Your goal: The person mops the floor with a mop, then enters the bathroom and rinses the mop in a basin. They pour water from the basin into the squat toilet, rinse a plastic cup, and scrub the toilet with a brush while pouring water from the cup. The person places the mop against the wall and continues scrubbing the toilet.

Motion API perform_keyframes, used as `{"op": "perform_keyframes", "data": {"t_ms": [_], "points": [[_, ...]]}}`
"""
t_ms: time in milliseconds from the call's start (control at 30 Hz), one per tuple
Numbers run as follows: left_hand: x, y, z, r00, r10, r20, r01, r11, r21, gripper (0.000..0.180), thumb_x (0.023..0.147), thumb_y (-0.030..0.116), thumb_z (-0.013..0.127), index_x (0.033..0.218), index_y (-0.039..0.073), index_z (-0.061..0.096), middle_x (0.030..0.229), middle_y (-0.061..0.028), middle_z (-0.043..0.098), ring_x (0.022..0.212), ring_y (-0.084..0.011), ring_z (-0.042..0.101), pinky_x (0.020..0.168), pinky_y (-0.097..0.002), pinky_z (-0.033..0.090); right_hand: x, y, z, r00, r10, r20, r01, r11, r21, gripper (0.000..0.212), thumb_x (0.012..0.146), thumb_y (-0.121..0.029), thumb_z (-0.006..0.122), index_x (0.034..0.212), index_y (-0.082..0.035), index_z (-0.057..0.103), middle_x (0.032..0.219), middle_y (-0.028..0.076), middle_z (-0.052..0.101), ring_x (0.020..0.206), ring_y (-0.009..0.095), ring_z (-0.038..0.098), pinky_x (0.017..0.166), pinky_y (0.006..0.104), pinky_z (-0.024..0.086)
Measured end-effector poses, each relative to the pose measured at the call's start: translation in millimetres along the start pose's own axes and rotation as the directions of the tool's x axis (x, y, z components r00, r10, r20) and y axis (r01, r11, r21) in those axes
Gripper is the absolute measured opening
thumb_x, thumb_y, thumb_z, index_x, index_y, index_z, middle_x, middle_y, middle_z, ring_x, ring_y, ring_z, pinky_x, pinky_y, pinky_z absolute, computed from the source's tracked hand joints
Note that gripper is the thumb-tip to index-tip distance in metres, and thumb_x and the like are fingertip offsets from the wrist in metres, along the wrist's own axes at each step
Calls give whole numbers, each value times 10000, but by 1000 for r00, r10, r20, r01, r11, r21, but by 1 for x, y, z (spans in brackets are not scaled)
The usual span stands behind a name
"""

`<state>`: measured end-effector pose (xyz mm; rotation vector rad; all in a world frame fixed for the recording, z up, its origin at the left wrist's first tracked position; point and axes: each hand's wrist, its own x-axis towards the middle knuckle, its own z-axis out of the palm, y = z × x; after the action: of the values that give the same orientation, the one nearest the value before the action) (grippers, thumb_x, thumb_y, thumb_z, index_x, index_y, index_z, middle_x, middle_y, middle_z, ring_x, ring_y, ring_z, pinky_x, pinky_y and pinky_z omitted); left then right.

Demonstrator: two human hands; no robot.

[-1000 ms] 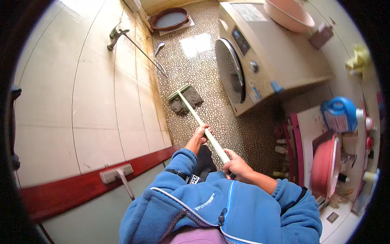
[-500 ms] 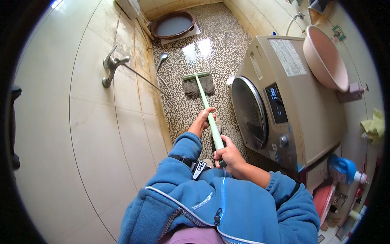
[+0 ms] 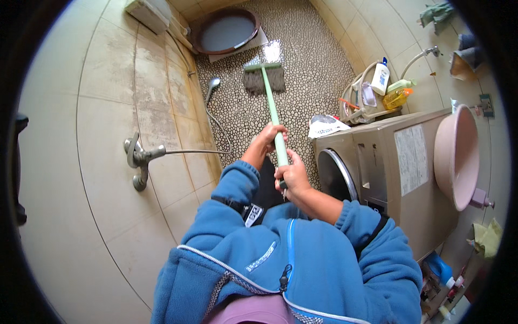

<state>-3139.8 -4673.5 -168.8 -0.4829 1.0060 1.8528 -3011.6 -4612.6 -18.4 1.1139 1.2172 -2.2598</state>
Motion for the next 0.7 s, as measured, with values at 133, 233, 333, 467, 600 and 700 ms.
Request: {"op": "perform_keyframes", "data": {"t_ms": [133,233,333,467,600,700], "points": [[47,70,-11,998,-68,-5,69,996,63,360,720,-37,560,949,54,298,628,-99,477,473,-211,523,422,-353,507,52,-39,49,998,16,-58,-13,999,48,788,632,103,473,1348,-93,207,695,115,479,412,184,440,332,295,364],[72,123,-11,998,-69,-2,68,983,172,271,716,-28,570,877,40,363,623,-80,485,478,-189,526,445,-321,511,84,-71,87,996,-8,-89,19,993,121,795,643,98,469,1360,-100,188,705,116,481,411,187,438,330,300,367],[107,166,3,992,-123,39,110,965,237,306,710,-35,569,895,50,340,627,-80,483,475,-189,525,437,-325,507,115,-110,105,990,-34,-139,58,982,177,794,643,100,465,1360,-99,186,707,115,482,410,185,436,330,302,364],[158,200,23,983,-173,59,154,957,246,398,707,-33,561,966,88,285,647,-104,494,471,-217,542,423,-353,511,151,-156,109,983,-60,-172,95,975,202,694,642,98,467,1284,-72,265,675,91,474,383,173,437,301,297,339],[214,237,55,962,-256,96,232,950,209,448,721,-41,557,1007,96,240,672,-108,493,509,-223,553,465,-381,534,191,-217,86,988,-9,-157,27,993,115,810,648,93,483,1373,-139,207,619,77,477,352,172,429,294,286,319],[252,253,93,982,-182,47,172,971,164,398,706,-58,568,969,83,303,714,-103,493,545,-203,557,487,-364,544,220,-272,60,991,-15,-136,10,999,-32,880,633,101,493,1406,-158,164,581,78,476,326,174,439,282,292,306]]}}
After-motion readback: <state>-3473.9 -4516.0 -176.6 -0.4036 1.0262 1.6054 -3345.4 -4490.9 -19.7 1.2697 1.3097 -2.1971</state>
